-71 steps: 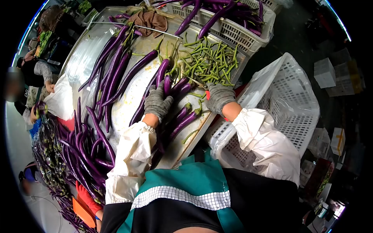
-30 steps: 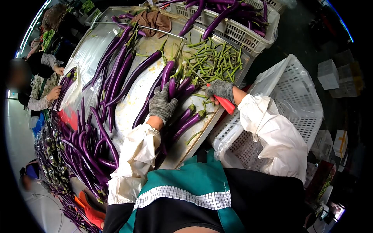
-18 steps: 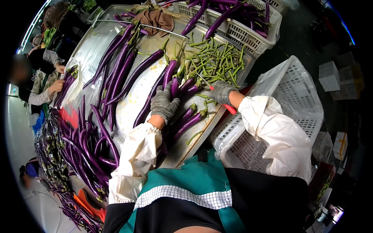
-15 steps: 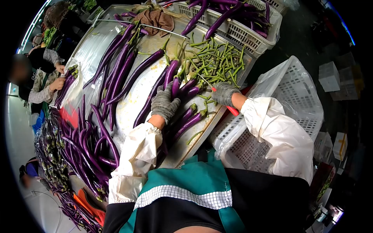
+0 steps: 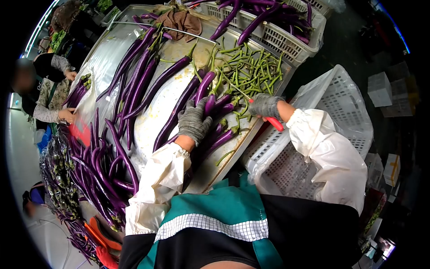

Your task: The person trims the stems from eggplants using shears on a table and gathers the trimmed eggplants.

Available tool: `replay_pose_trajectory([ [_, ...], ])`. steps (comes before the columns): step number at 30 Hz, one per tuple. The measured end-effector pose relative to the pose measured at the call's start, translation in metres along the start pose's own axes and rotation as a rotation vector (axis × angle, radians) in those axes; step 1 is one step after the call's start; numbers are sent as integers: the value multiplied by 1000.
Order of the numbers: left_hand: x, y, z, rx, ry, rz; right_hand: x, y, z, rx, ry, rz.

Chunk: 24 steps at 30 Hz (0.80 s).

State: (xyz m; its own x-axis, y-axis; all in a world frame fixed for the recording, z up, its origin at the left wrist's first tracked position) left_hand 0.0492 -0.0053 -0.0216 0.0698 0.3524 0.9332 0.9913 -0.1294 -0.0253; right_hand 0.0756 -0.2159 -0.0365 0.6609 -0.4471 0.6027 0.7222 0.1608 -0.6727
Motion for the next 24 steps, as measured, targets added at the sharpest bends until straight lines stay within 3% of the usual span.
replay_pose_trajectory([
  [2, 0, -1, 1, -12, 8, -13, 4, -18, -4, -70, 374, 9],
  [4, -2, -1, 4, -68, -70, -46, 1, -37, -6, 27, 736, 189],
  [7, 2, -1, 6, -85, -139, -16, -4, -50, -6, 21, 905, 236],
  [14, -5, 0, 23, -102, -251, -42, 3, -71, 13, 9, 927, 229],
  [18, 1, 1, 24, -96, -483, -11, -12, -81, 12, 23, 1014, 288],
  [24, -1, -1, 22, -180, -601, -31, -16, -68, 29, 144, 914, 299],
])
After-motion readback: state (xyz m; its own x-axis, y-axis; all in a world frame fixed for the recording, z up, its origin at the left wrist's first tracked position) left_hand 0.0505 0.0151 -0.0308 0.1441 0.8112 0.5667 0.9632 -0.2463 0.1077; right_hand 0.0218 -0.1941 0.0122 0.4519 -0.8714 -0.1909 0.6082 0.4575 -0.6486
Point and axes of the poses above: each hand's wrist, its own y-axis towards the middle knuckle, its own x-axis out of the back of the hand, z = x × y, the point moved 5 cm from there along y, towards the middle knuckle, and after that the axes turned 12 degrees about -z, right-handed, at the moved point
